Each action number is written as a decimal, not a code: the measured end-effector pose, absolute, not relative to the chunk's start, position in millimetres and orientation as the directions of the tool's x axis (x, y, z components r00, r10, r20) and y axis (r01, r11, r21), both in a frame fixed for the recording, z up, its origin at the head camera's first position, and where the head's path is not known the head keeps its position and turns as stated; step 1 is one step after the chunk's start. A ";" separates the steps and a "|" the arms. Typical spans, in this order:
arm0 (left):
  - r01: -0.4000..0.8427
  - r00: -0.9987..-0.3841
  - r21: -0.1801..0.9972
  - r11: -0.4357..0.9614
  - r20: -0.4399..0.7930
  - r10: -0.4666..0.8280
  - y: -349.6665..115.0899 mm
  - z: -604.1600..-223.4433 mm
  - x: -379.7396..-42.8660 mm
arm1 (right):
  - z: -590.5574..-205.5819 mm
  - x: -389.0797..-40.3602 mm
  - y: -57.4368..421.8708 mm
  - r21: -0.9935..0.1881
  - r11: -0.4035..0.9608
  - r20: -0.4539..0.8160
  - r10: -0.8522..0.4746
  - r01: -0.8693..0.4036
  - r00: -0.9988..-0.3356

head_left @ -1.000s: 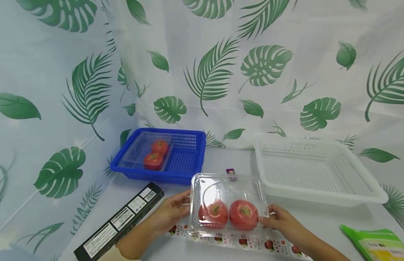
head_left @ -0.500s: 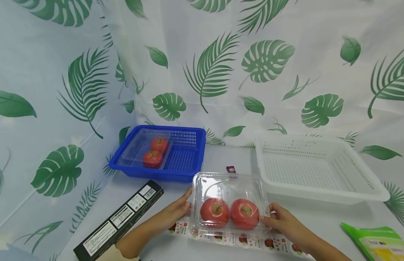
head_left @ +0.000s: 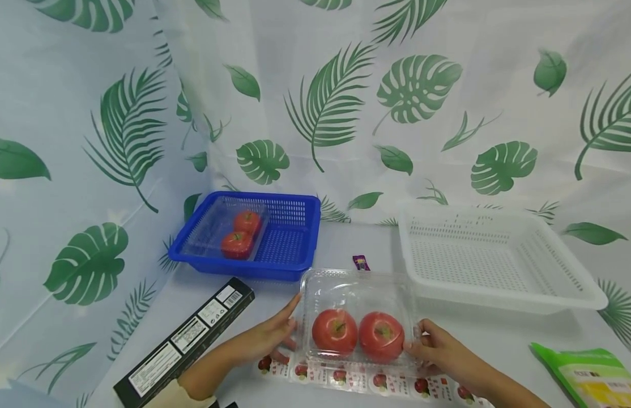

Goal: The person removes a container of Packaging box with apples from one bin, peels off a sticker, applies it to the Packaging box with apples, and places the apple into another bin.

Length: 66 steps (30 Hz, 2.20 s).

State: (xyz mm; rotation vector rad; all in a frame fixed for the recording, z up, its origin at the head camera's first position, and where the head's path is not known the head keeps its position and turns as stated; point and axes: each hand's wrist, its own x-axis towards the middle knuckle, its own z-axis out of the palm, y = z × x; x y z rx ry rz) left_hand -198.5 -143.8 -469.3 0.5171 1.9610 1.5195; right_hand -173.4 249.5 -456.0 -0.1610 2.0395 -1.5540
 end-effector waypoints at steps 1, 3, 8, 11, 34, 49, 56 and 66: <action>-0.062 -0.744 0.962 0.265 -0.222 0.631 -144.1 -469.0 -197.9 | -455.5 -173.1 249.1 -0.917 0.327 -0.358 -0.426 0.227 -0.831; -0.056 -0.749 0.963 0.263 -0.215 0.627 -145.4 -469.0 -197.0 | -454.9 -172.8 248.2 -0.917 0.339 -0.351 -0.439 0.209 -0.827; 0.025 -0.765 0.952 0.305 -0.179 0.619 -148.7 -467.2 -195.6 | -454.4 -171.6 247.6 -0.914 0.370 -0.335 -0.461 0.166 -0.821; 0.020 -0.754 0.951 0.310 -0.190 0.629 -149.9 -465.7 -193.8 | -454.5 -169.2 247.9 -0.905 0.389 -0.352 -0.463 0.170 -0.814; -0.074 -0.773 0.974 0.214 -0.191 0.605 -152.8 -471.3 -186.1 | -456.3 -157.7 239.9 -0.926 0.278 -0.367 -0.506 0.255 -0.780; -0.114 -0.780 0.966 0.234 -0.233 0.581 -137.4 -475.3 -205.0 | -457.4 -171.3 247.2 -0.930 0.285 -0.340 -0.429 0.232 -0.837; -0.158 -0.790 0.957 0.243 -0.271 0.550 -135.0 -478.8 -207.8 | -464.8 -177.0 250.0 -0.939 0.235 -0.332 -0.435 0.250 -0.837; -0.164 -0.795 0.955 0.248 -0.276 0.540 -133.1 -480.5 -211.0 | -469.0 -181.9 248.8 -0.938 0.231 -0.337 -0.447 0.257 -0.829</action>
